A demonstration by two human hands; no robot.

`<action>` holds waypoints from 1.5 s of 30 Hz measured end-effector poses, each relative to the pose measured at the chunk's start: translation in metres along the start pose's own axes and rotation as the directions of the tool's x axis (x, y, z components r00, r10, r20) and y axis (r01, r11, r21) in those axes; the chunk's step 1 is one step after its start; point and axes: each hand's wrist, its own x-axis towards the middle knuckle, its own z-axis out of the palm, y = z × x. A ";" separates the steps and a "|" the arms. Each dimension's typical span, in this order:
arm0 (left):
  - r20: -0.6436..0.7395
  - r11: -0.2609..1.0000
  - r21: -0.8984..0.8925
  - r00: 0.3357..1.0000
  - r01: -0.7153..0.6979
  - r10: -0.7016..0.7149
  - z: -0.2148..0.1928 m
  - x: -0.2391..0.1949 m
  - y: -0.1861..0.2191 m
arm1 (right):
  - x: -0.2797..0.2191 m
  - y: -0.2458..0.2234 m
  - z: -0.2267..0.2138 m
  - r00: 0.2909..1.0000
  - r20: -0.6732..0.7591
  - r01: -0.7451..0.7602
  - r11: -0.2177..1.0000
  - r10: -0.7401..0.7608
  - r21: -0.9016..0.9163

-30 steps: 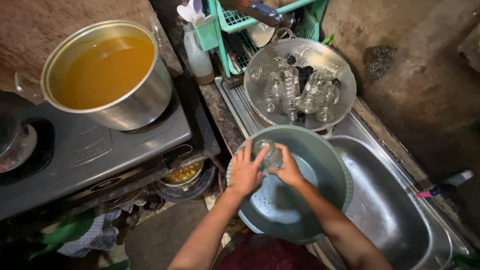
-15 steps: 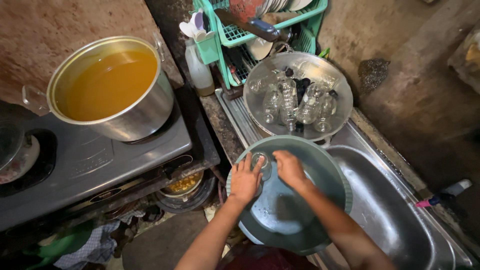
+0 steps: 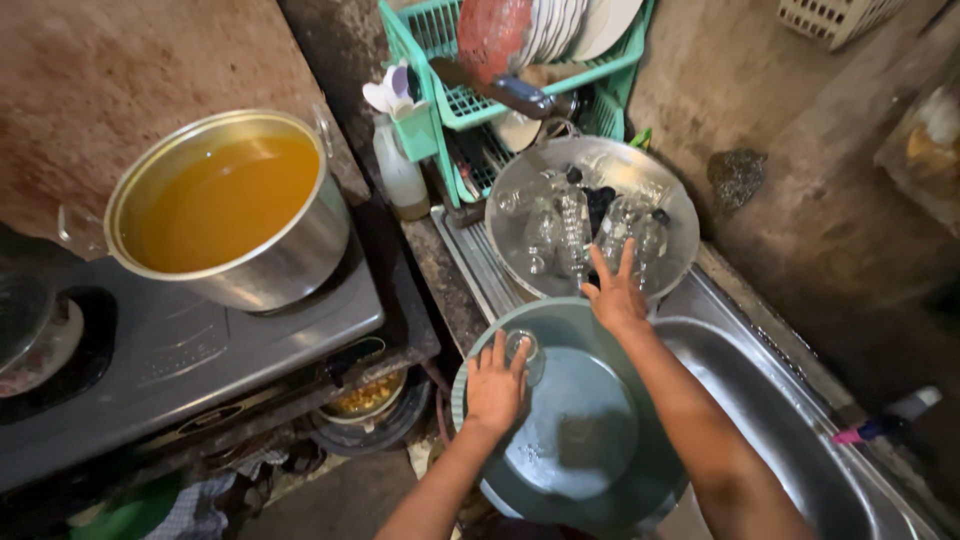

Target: The person washes a pink cloth under running water, then wipes the inside of a large gray basin. They rinse several small glass jars under the tap and place them into the basin. The person repeats rinsing and placing jars into the basin multiple times.

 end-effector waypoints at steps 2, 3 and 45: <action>0.001 1.000 -0.008 1.000 0.011 -0.011 -0.001 0.000 0.000 | 0.010 0.000 0.002 0.995 0.093 -0.046 0.999 0.048 -0.016; 0.003 1.000 -0.011 1.000 0.017 -0.017 -0.001 -0.001 0.000 | 0.013 0.001 0.005 0.996 0.087 -0.035 0.999 0.034 0.011; 0.009 0.987 -0.115 0.994 0.108 -0.107 -0.028 -0.003 0.007 | -0.192 -0.044 0.012 0.957 -0.070 0.289 0.891 -0.283 0.351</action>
